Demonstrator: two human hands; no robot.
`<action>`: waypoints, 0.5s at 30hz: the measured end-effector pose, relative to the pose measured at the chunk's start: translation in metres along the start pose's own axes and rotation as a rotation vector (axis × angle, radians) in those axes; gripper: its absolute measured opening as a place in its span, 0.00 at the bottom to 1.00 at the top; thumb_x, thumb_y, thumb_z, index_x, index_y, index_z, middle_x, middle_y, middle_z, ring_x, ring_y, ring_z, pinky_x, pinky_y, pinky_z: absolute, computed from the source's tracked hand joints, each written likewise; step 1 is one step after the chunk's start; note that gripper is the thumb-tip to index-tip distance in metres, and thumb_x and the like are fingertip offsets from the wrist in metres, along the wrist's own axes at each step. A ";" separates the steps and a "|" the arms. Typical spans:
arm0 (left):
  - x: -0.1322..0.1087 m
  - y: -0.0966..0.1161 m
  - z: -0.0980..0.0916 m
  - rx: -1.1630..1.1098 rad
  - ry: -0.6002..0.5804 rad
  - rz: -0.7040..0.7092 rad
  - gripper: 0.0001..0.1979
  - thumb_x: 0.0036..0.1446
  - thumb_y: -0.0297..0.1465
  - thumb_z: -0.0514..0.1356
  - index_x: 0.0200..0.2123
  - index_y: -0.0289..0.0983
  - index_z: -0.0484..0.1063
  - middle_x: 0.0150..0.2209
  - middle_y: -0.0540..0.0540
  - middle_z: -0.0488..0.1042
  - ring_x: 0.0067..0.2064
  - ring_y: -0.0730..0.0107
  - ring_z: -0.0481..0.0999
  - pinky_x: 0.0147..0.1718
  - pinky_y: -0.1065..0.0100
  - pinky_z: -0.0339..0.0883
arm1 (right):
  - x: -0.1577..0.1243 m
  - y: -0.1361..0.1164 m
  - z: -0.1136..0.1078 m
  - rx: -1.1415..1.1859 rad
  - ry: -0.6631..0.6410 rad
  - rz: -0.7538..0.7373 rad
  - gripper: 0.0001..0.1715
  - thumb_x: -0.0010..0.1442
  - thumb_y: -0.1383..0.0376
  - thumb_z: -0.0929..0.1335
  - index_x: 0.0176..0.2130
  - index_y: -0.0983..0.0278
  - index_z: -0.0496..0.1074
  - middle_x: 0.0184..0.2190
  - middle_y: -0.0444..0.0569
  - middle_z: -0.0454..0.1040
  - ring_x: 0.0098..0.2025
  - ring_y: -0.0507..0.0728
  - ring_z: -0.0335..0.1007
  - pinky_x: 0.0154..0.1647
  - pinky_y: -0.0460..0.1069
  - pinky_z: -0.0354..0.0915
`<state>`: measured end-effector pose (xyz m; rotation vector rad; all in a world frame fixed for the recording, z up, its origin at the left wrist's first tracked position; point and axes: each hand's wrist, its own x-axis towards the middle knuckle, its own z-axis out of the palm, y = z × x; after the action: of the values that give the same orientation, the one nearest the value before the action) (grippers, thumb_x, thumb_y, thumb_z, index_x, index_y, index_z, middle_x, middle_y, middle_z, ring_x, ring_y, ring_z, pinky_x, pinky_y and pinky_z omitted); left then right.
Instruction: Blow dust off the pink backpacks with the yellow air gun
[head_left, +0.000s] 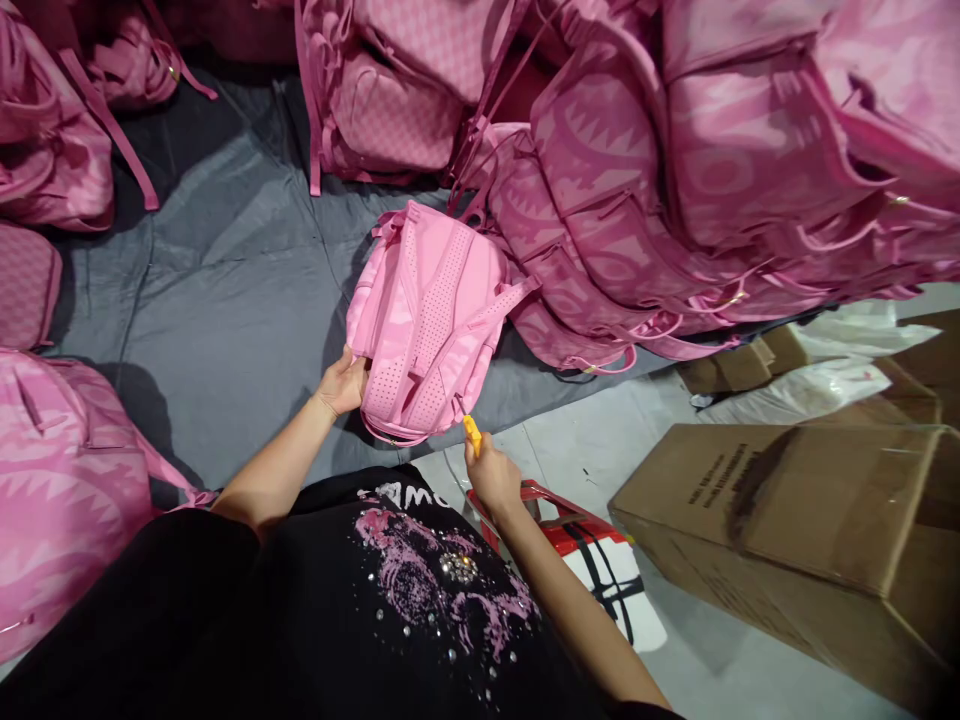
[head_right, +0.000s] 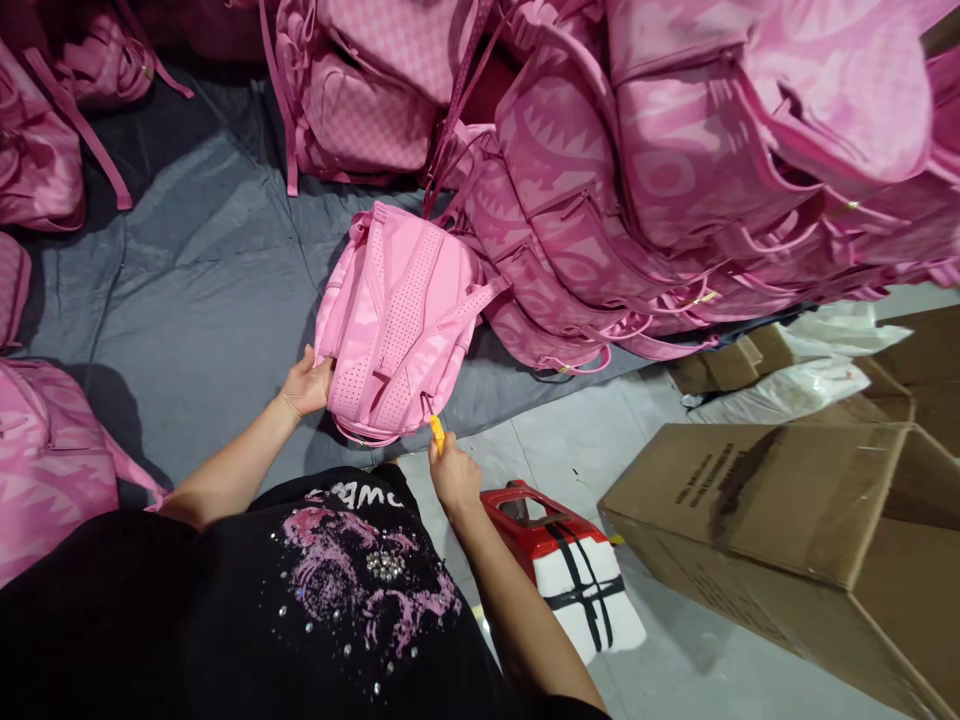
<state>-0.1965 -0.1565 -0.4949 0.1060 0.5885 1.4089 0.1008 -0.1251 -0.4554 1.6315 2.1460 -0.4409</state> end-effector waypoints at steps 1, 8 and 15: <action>0.001 0.000 0.001 0.005 0.000 0.012 0.34 0.59 0.53 0.56 0.59 0.34 0.65 0.54 0.33 0.75 0.60 0.46 0.71 0.61 0.44 0.58 | 0.000 0.002 0.000 0.020 0.013 -0.001 0.20 0.72 0.55 0.55 0.52 0.65 0.64 0.36 0.56 0.79 0.39 0.62 0.78 0.36 0.50 0.62; 0.004 -0.006 0.002 0.010 0.041 0.039 0.36 0.59 0.54 0.55 0.60 0.32 0.65 0.53 0.33 0.75 0.60 0.45 0.70 0.61 0.44 0.59 | -0.012 0.018 0.007 0.071 0.029 0.052 0.22 0.72 0.54 0.54 0.52 0.66 0.65 0.36 0.57 0.79 0.39 0.63 0.78 0.35 0.50 0.61; 0.010 -0.024 0.024 0.084 0.169 0.193 0.30 0.57 0.45 0.62 0.57 0.33 0.68 0.50 0.36 0.78 0.58 0.50 0.73 0.61 0.50 0.62 | -0.007 0.023 0.011 0.114 0.031 0.064 0.22 0.72 0.55 0.54 0.53 0.64 0.64 0.38 0.57 0.79 0.41 0.64 0.78 0.36 0.51 0.60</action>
<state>-0.1636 -0.1445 -0.4876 0.1138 0.7949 1.5906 0.1261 -0.1298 -0.4611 1.7747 2.1186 -0.5296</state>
